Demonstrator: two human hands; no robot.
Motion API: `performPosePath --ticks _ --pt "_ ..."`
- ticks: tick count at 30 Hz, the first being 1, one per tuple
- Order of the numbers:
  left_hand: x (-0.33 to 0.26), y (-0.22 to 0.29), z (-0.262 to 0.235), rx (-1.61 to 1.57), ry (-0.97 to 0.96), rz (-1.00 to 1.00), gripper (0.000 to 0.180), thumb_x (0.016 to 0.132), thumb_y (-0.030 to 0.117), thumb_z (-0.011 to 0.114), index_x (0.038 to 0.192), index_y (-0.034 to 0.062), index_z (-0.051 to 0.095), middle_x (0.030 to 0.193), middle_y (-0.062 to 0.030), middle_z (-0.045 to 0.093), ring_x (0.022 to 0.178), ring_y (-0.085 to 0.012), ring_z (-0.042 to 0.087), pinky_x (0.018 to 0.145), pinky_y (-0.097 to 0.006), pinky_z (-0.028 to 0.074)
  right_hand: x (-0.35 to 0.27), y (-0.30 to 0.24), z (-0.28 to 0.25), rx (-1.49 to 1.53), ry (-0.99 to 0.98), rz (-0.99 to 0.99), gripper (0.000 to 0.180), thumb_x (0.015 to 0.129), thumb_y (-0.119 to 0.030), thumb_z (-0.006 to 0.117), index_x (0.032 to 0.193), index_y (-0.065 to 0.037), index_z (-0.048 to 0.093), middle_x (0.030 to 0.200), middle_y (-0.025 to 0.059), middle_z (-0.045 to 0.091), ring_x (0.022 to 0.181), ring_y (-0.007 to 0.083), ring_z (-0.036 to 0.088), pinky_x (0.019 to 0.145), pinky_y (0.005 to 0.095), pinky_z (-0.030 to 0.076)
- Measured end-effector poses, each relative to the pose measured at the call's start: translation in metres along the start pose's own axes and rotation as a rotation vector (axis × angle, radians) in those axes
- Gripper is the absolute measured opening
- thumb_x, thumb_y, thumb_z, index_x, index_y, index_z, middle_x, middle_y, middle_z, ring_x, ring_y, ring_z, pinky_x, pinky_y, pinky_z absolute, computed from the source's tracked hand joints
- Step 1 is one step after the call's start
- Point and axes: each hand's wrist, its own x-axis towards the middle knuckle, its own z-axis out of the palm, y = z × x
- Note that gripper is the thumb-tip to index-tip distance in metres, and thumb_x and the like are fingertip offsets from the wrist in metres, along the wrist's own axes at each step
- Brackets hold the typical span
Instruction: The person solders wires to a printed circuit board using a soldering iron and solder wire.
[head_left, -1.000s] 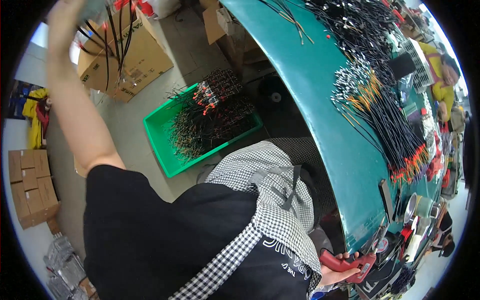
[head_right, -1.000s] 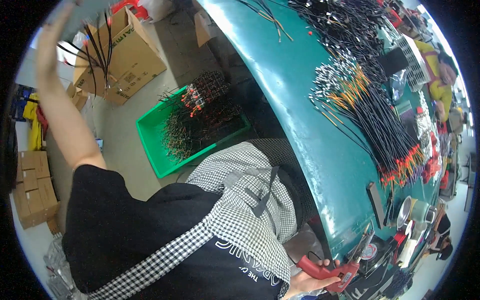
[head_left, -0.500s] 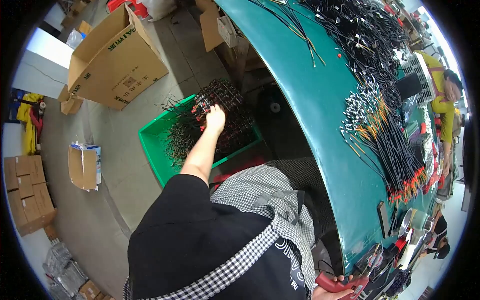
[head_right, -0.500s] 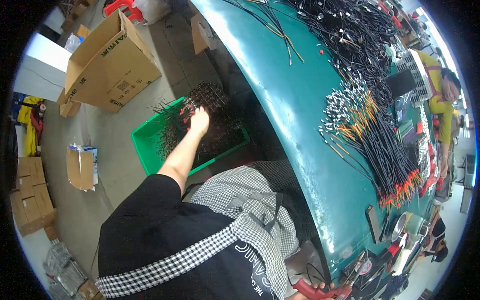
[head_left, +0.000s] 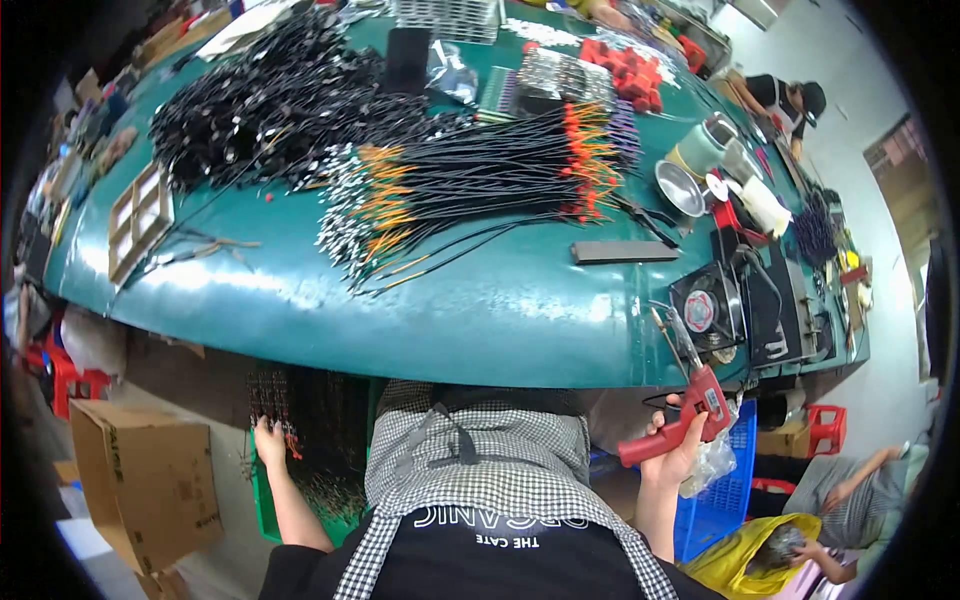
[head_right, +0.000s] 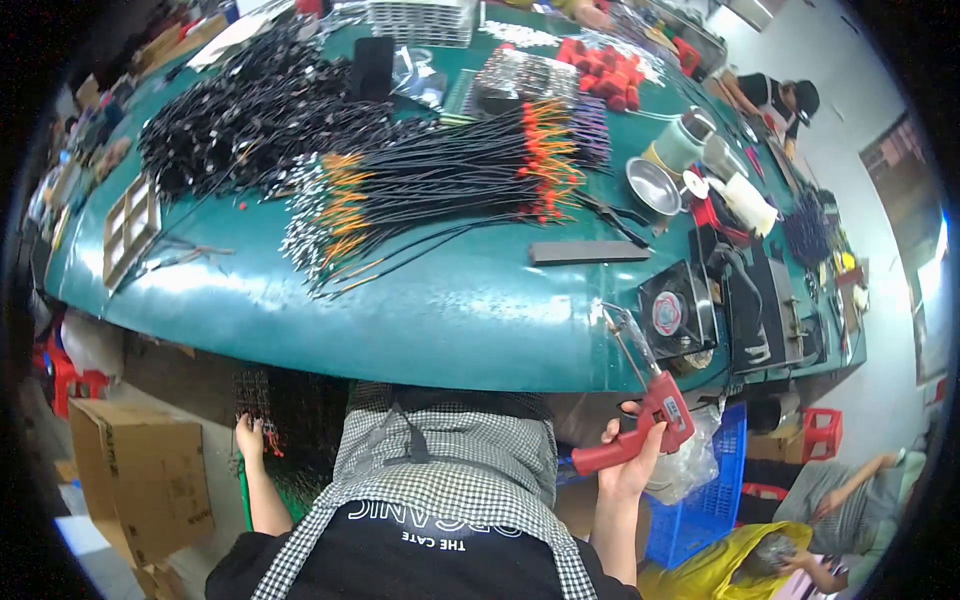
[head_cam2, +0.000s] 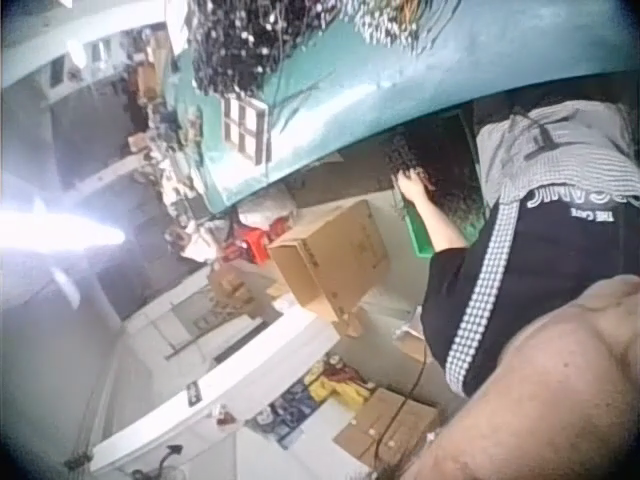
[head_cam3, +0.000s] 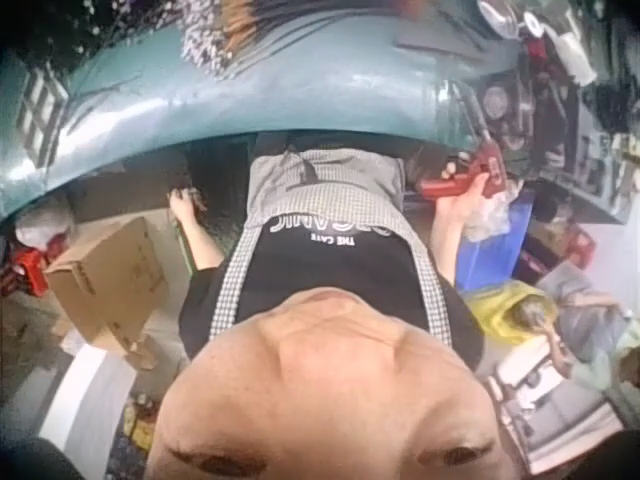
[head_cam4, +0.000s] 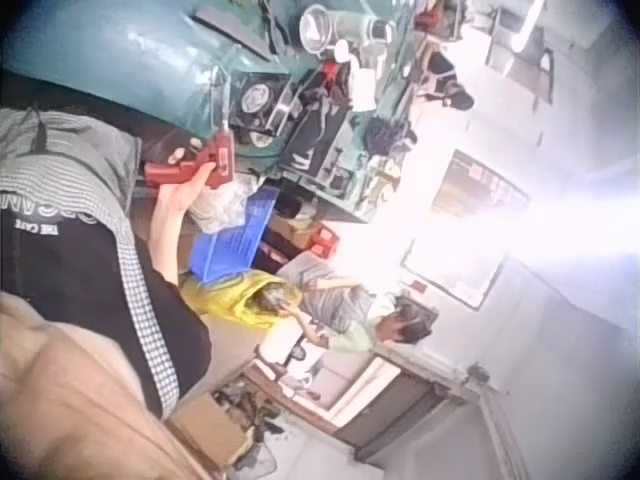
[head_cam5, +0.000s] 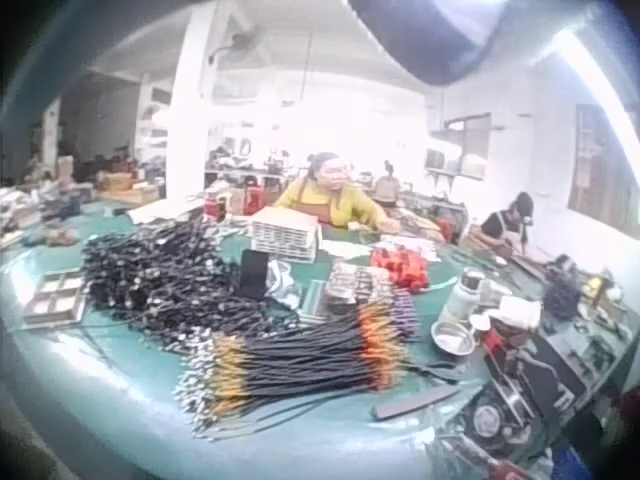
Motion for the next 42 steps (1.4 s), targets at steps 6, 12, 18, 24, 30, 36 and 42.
performPosePath --ticks 6,12,18,24,30,36,42 --pt "0.019 0.159 -0.127 -0.106 0.773 0.051 0.023 0.089 0.014 0.051 0.103 -0.0015 0.062 0.101 -0.0146 0.064 0.089 -0.0258 0.062 0.077 -0.035 0.048 0.008 0.005 -0.021 0.184 0.011 0.054 0.051 0.092 -0.042 0.047 0.131 -0.012 0.032 0.105 0.0072 0.054 0.070 0.0153 0.052 0.058 0.0265 0.047" --pt "0.046 0.379 -0.164 -0.247 0.679 0.794 0.021 0.088 0.000 0.049 0.106 -0.0014 0.060 0.098 -0.0128 0.060 0.086 -0.0230 0.057 0.075 -0.032 0.047 0.020 0.004 0.002 0.220 -0.154 0.102 0.055 0.084 -0.029 0.063 0.127 -0.007 0.037 0.104 0.0081 0.051 0.074 0.0204 0.057 0.062 0.0295 0.048" --pt "0.055 0.575 -0.131 -0.189 0.095 1.193 0.056 0.080 0.017 0.064 0.130 0.0037 0.043 0.134 -0.0192 0.039 0.123 -0.0330 0.037 0.103 -0.040 0.027 0.034 -0.073 -0.049 0.242 0.131 -0.103 0.040 0.091 -0.034 0.050 0.120 -0.006 0.046 0.099 0.0061 0.057 0.074 0.0183 0.061 0.056 0.0259 0.051" --pt "0.083 0.661 -0.065 0.231 -0.258 1.338 0.101 0.066 0.049 0.071 0.143 0.0113 0.017 0.143 -0.0195 0.026 0.134 -0.0331 0.022 0.103 -0.055 0.019 0.086 -0.106 -0.064 0.560 0.091 0.340 0.044 0.088 -0.034 0.058 0.119 -0.004 0.048 0.098 0.0068 0.057 0.074 0.0173 0.060 0.053 0.0236 0.052" --pt "0.085 0.672 -0.045 0.221 -0.405 1.330 0.113 0.057 0.058 0.072 0.143 0.0116 0.016 0.142 -0.0173 0.030 0.130 -0.0323 0.029 0.101 -0.057 0.023 0.113 -0.111 -0.057 0.910 -0.057 0.547 0.049 0.086 -0.035 0.060 0.120 -0.002 0.047 0.093 0.0092 0.052 0.076 0.0136 0.058 0.058 0.0231 0.050" --pt "0.085 0.673 -0.042 0.233 -0.399 1.305 0.118 0.054 0.059 0.074 0.144 0.0125 0.013 0.138 -0.0240 0.029 0.130 -0.0371 0.028 0.102 -0.057 0.022 0.118 -0.109 -0.063 0.862 -0.077 0.542 0.048 0.085 -0.037 0.061 0.116 -0.002 0.050 0.095 0.0049 0.050 0.077 0.0073 0.056 0.059 0.0190 0.049" --pt "0.079 0.643 -0.040 0.012 -0.215 1.551 0.090 0.068 0.041 0.071 0.138 0.0048 0.028 0.128 -0.0207 0.038 0.117 -0.0361 0.039 0.100 -0.045 0.031 0.118 -0.103 -0.058 0.805 -0.059 0.535 0.047 0.084 -0.037 0.063 0.114 -0.004 0.051 0.090 0.0014 0.049 0.076 0.0057 0.056 0.058 0.0175 0.049"
